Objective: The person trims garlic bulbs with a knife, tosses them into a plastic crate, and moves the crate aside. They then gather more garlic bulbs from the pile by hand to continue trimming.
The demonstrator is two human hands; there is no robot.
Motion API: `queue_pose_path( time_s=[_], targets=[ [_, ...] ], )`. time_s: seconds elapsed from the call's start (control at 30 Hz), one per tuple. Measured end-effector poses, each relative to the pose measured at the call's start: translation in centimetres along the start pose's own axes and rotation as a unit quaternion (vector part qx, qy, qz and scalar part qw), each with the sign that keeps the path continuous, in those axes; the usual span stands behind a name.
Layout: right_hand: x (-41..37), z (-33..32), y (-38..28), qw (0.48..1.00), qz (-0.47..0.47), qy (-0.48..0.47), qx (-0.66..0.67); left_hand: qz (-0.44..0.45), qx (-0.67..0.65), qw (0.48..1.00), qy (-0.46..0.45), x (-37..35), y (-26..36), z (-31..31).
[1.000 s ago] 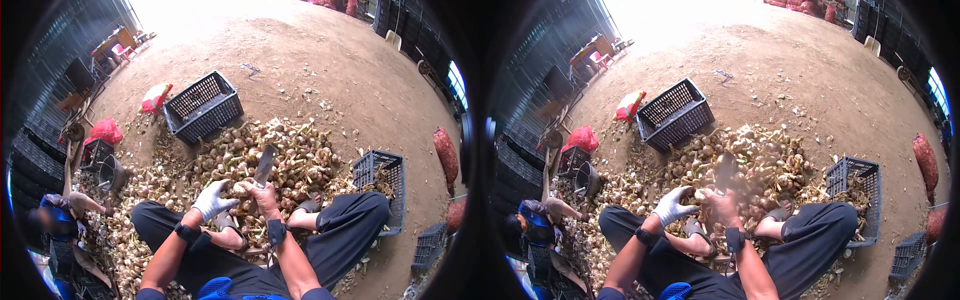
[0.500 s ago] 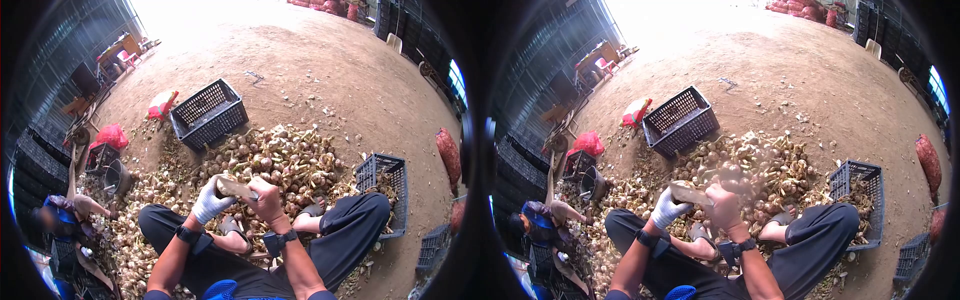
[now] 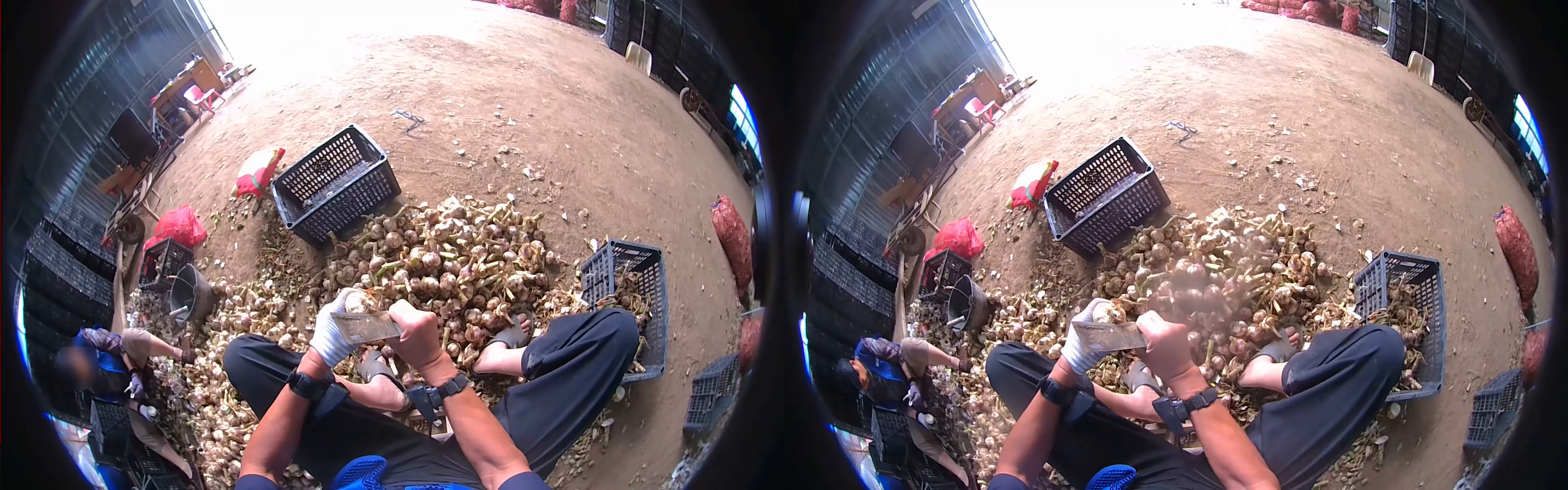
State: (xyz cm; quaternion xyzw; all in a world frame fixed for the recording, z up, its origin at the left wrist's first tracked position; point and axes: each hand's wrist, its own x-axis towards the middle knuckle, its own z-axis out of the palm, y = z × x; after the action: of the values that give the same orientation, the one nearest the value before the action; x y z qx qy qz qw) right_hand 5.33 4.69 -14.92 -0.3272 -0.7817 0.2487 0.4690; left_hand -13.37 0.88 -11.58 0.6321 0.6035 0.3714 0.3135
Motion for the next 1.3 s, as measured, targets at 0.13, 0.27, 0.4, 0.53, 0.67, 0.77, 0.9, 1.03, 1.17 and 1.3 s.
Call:
queue_pose_path(
  time_s=[0.13, 0.27, 0.4, 0.53, 0.67, 0.77, 0.9, 1.03, 1.17, 1.3],
  targets=[
    [-0.4, 0.5, 0.7, 1.0, 0.019, 0.016, -0.004, -0.003, 0.014, 1.0, 0.004, 0.0, 2.1, 0.2],
    [-2.0, 1.3, 3.5, 0.993, 0.109, 0.043, -0.023, 0.001, 0.053, 0.998, 0.034, -0.2, 3.5, 1.1],
    [-6.6, 1.8, 11.8, 0.917, 0.373, 0.103, -0.095, 0.031, 0.014, 0.999, 0.011, -1.3, 7.4, 1.6],
    [-6.2, 2.4, 10.5, 0.857, 0.426, 0.179, 0.226, -0.069, -0.26, 0.963, -0.018, 0.0, 6.3, 2.2],
    [-1.9, 1.3, 3.6, 0.744, 0.434, 0.082, 0.501, -0.074, -0.327, 0.942, 0.007, 0.9, 5.7, 2.2],
    [-1.1, 1.0, 1.8, 0.655, 0.404, 0.012, 0.639, -0.049, -0.367, 0.929, 0.022, 1.0, 5.2, 2.4],
    [0.5, -0.8, -0.4, 0.663, 0.424, 0.004, 0.617, -0.013, -0.395, 0.918, 0.044, 1.2, 5.8, 1.1],
    [0.5, -1.3, 1.9, 0.719, 0.424, -0.001, 0.551, 0.162, 0.023, 0.984, 0.064, 2.0, 7.0, -1.0],
    [0.6, -1.6, 1.9, 0.779, 0.428, 0.02, 0.457, 0.184, 0.3, 0.936, 0.025, 1.7, 6.5, -0.7],
    [0.4, -1.5, 3.5, 0.865, 0.371, -0.009, 0.338, 0.142, 0.413, 0.899, -0.023, 1.2, 5.7, -0.2]
  ],
)
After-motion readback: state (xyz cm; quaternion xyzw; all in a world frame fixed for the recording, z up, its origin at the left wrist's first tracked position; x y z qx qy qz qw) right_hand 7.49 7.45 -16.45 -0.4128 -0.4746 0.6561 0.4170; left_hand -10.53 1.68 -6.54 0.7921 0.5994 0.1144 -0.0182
